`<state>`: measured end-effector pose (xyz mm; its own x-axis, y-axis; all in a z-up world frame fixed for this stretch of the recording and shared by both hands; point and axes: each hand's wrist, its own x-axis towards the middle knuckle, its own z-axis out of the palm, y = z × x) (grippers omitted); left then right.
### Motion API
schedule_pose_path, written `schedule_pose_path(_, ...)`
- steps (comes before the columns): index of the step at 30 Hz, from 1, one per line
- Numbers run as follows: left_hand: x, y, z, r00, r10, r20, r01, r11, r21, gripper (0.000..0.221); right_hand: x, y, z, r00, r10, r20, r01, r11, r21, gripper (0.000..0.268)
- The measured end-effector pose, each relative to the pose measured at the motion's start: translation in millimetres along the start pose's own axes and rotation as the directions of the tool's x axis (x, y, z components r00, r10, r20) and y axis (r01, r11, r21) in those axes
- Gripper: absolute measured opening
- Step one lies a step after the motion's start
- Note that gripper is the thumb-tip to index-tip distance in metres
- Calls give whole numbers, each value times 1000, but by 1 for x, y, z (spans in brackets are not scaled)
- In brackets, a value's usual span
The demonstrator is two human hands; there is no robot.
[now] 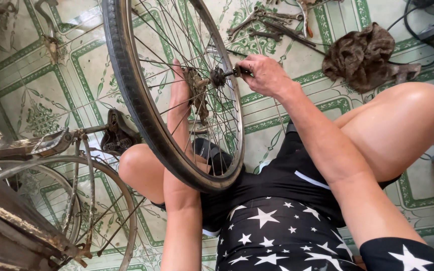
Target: The person manipulates the axle and gears of a bicycle wheel while sitting on the floor. They use a wrench to loosen or tighten nuts on the wheel hub.
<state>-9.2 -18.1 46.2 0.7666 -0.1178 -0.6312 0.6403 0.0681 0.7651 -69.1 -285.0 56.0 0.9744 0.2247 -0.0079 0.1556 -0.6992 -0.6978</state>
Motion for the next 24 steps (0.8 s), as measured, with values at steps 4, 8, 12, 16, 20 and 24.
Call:
schedule_pose_path(4,-2,3,2,999,-37,-35,37,999,8,76,2,-1,-1,999,-33,20,30,992,121,23)
schedule_pose_path(8,-4,-1,-2,999,47,-6,-46,999,25,76,2,-6,-3,955,199,219,-229,966,121,35)
schedule_pose_path(12,-6,0,-3,998,55,-13,-54,995,80,75,1,-9,-3,965,198,174,-232,952,202,38)
schedule_pose_path(16,-7,3,2,999,45,-20,-45,999,2,73,2,-11,-8,919,286,271,-327,938,119,42)
schedule_pose_path(20,-6,4,2,999,41,-26,-41,999,33,73,3,-8,-7,939,224,263,-245,968,50,39)
schedule_pose_path(24,-8,7,4,998,0,-58,1,1000,14,70,1,-6,-4,973,154,170,-169,982,80,38)
